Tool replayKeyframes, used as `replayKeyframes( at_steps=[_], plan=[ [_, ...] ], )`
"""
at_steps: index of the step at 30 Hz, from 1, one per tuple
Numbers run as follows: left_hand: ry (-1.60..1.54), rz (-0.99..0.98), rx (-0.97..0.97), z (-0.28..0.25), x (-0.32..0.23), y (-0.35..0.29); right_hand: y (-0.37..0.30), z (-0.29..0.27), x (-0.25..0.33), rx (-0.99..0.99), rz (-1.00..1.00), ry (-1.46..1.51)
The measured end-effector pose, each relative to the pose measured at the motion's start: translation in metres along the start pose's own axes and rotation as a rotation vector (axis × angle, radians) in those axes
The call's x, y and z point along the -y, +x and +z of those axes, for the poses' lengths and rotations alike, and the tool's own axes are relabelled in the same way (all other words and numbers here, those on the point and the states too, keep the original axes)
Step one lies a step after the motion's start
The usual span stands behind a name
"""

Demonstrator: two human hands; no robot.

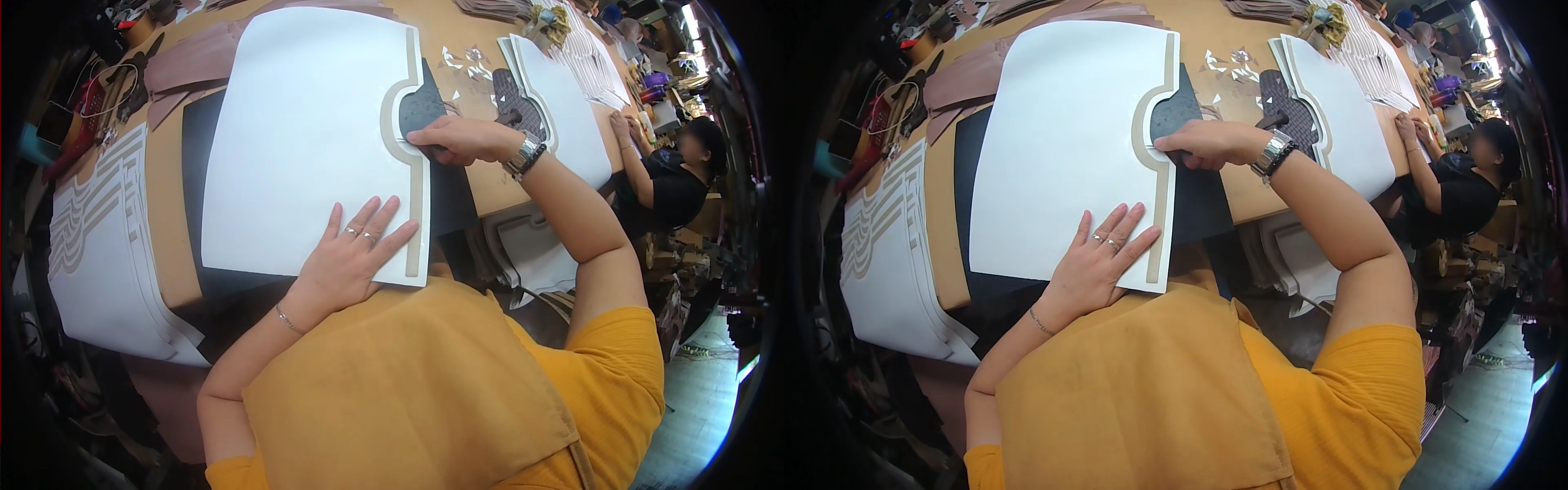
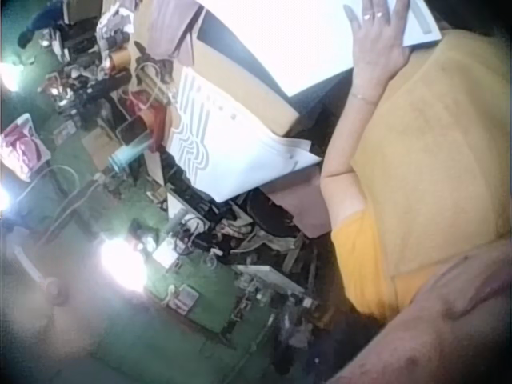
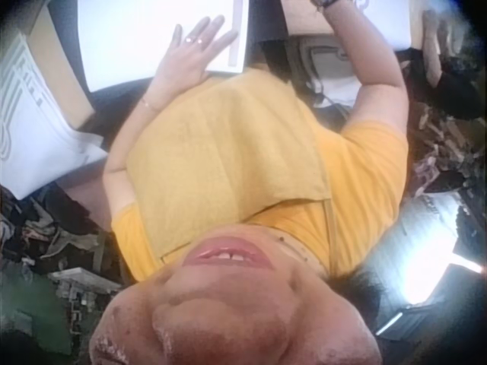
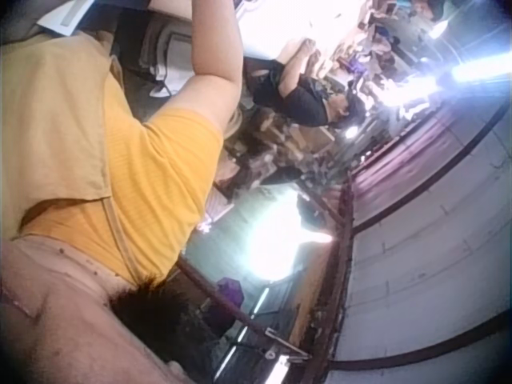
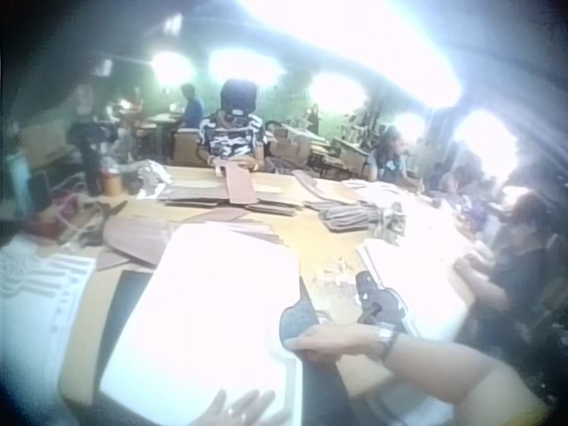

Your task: The person constructs leather items by folding edges, applying adhesive strips, and hammering the folds flat using a small hammer on a black work mat.

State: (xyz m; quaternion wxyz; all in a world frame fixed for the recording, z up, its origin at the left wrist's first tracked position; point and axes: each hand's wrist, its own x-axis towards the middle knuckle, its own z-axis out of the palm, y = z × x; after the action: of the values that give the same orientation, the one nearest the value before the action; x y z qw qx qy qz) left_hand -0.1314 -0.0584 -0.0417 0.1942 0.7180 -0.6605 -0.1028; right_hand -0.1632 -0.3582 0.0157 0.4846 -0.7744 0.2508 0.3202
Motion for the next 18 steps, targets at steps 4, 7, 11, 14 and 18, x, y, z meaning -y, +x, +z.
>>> replayKeyframes(
  at_steps=[4, 7, 11, 14, 18],
  plan=[
    [0.001, 0.004, -0.008, 0.0, 0.001, 0.0, 0.0, -0.005, -0.004, 0.014, -0.017, -0.044],
    [-0.008, 0.011, 0.006, -0.002, 0.0, 0.001, 0.009, -0.009, -0.033, -0.287, -0.3, -0.167],
    [-0.045, 0.012, -0.029, -0.004, 0.001, -0.001, 0.009, -0.004, -0.041, -0.915, -0.58, -0.604],
    [-0.067, 0.021, -0.068, -0.002, 0.003, -0.002, 0.013, -0.001, -0.035, -1.009, -0.556, -0.727],
    [-0.107, 0.016, -0.085, -0.003, 0.001, -0.002, 0.026, -0.005, -0.037, -1.081, -0.639, -0.764]
  ],
)
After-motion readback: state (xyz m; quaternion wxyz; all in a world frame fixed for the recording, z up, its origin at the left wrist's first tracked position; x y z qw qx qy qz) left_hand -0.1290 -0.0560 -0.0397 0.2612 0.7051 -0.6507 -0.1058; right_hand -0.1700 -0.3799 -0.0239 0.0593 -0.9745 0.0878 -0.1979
